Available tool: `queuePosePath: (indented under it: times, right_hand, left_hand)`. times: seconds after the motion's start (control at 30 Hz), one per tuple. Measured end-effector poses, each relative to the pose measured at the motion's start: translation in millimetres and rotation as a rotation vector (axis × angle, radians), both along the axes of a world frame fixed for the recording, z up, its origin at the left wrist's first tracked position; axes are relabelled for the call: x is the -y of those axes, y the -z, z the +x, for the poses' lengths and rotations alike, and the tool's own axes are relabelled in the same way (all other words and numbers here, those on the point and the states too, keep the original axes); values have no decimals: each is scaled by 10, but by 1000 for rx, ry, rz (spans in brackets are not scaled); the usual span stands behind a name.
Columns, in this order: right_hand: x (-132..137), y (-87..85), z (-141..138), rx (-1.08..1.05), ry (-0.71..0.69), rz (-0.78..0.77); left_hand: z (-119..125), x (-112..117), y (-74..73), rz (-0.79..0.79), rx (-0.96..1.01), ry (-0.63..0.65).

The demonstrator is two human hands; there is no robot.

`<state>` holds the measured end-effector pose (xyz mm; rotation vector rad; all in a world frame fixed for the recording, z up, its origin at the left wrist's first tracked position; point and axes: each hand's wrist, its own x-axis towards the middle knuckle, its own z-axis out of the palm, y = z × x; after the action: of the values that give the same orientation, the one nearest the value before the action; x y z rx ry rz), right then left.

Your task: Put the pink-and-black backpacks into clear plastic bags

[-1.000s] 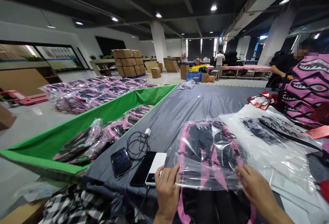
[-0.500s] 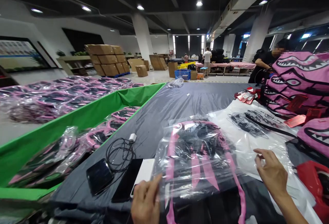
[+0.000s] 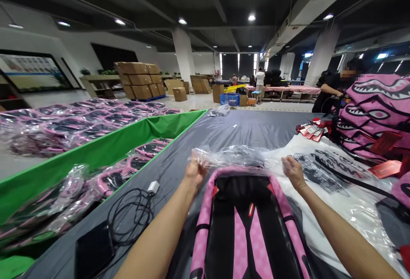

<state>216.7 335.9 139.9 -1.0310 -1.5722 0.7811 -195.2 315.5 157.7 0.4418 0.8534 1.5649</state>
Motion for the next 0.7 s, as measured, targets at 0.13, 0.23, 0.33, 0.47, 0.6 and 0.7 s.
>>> queuePosePath:
  times: [0.13,0.23,0.33,0.47,0.6,0.7]
  right_hand:
    - [-214,145,171,279,-140,7]
    - [-252,454,174,416,-201,-56]
    - [-216,812,56,511,-159,-161]
    - [-172,999,-68,560,-31,-244]
    - [-35,875,-57,570,61,-226]
    - [266,854,-4,538,48,-183]
  left_hand:
    - [-132,-192,118,146,-394,156]
    - [-293,-169,448,307,-1090,373]
    - [-335,-79,892,271,-1465,340]
    - [-252,88,1258,156,-1415,230]
    - [-237,463,1221,135,-1356,168]
    - [-243,922,1154,107,-1338,99]
